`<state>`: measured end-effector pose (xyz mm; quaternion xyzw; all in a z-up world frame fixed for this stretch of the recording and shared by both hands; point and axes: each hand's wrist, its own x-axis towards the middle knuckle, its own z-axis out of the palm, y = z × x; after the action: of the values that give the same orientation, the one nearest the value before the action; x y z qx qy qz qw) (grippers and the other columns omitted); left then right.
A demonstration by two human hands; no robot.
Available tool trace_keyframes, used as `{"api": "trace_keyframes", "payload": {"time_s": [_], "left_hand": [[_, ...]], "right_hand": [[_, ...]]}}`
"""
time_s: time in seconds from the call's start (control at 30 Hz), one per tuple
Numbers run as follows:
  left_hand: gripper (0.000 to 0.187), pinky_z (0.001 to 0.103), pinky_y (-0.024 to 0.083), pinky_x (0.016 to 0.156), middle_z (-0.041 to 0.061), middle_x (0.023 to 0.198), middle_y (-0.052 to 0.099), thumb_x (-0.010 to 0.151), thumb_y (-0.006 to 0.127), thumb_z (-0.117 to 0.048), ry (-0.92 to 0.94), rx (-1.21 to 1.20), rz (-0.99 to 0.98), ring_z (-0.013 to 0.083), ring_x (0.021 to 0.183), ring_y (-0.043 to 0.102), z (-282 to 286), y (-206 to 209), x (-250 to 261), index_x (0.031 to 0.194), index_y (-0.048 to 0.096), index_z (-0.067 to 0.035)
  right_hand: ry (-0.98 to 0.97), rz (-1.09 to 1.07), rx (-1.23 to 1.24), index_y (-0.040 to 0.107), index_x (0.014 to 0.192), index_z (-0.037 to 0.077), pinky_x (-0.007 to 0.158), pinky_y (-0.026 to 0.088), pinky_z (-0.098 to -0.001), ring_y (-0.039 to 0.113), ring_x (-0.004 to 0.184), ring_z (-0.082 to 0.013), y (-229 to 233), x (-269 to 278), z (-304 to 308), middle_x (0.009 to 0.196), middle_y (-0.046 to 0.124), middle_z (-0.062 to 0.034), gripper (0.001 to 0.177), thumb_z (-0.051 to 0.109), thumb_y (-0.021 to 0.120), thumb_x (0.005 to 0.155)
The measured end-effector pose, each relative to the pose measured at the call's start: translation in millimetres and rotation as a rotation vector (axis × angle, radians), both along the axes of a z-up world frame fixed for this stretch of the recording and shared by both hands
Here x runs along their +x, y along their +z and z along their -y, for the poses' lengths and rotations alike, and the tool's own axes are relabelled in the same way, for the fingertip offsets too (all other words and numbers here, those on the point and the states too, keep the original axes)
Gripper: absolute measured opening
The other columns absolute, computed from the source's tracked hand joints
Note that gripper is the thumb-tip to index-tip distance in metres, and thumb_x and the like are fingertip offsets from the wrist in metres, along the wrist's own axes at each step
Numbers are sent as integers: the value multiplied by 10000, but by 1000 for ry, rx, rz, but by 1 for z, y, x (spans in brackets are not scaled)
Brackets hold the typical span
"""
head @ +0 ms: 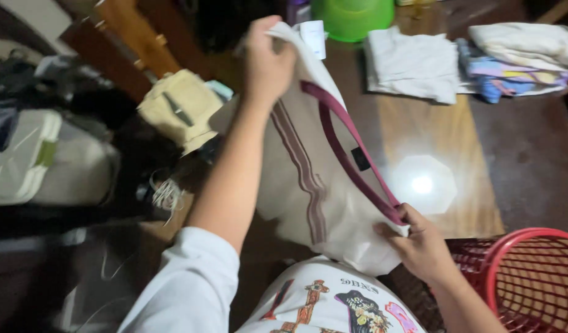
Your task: The recorder is folding several items of clothing on a table.
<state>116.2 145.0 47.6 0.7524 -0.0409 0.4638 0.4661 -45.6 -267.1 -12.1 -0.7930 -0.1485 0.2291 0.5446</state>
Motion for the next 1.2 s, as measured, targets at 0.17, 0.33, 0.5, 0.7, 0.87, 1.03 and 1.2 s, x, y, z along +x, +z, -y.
{"api": "trace_keyframes", "payload": {"time_s": [0.17, 0.33, 0.5, 0.7, 0.87, 1.03, 1.2], "left_hand": [[450, 410, 556, 950, 246, 1160, 710, 928, 693, -155, 41, 34, -265, 375, 1094, 705, 162, -46, 125, 1326, 533, -19], [804, 497, 453, 1078, 356, 1364, 539, 917, 721, -259, -195, 145, -496, 508, 1274, 539, 291, -134, 192, 1551, 263, -78], [989, 588, 292, 1154, 376, 1607, 200, 939, 684, -331, -353, 405, -732, 542, 1482, 208, 345, -212, 150, 1632, 6, -139], [754, 582, 223, 1197, 182, 1630, 348, 921, 673, -419, 95, 628, -1009, 395, 1498, 304, 289, -226, -25, 1566, 349, -201], [745, 653, 63, 1204, 166, 1698, 129, 1000, 417, -570, 352, 583, -1438, 361, 1572, 86, 211, -286, -135, 1628, 196, -238], [717, 660, 39, 1201, 149, 1712, 35, 1019, 323, -572, 540, 445, -1650, 403, 1560, 24, 199, -282, -188, 1639, 121, -273], [780, 661, 41, 1193, 195, 1700, 26, 1009, 375, -594, 620, 416, -1619, 422, 1556, 19, 184, -289, -196, 1639, 118, -213]], "right_hand": [[-180, 1, 143, 580, 1120, 59, 689, 439, -254, 519, 795, -79, -44, 45, 76, 899, 592, 29, 235, 7, 668, 909], [-330, 69, -299, 581, 1306, 91, 733, 502, -356, 625, 819, -262, -66, 108, 147, 969, 674, -134, 362, 107, 658, 953], [-177, 209, -600, 442, 1484, 58, 940, 490, -477, 579, 1160, -508, -104, 144, 208, 1351, 536, -332, 692, 159, 694, 848], [250, 252, -870, 295, 1564, 168, 1197, 345, -515, 380, 1429, -479, -110, 151, 189, 1582, 300, -266, 868, 407, 746, 862], [657, 147, -1120, 153, 1591, 428, 1176, 238, -662, 37, 1537, -522, -109, 133, 166, 1699, 7, -166, 929, 562, 719, 866], [700, 388, -987, 201, 1573, 456, 1160, 243, -682, 65, 1510, -522, -138, 122, 166, 1689, 59, -148, 848, 591, 666, 877], [782, 277, -1011, 212, 1594, 407, 1177, 269, -610, 98, 1526, -453, -114, 140, 149, 1708, 71, -113, 853, 568, 668, 891]]}}
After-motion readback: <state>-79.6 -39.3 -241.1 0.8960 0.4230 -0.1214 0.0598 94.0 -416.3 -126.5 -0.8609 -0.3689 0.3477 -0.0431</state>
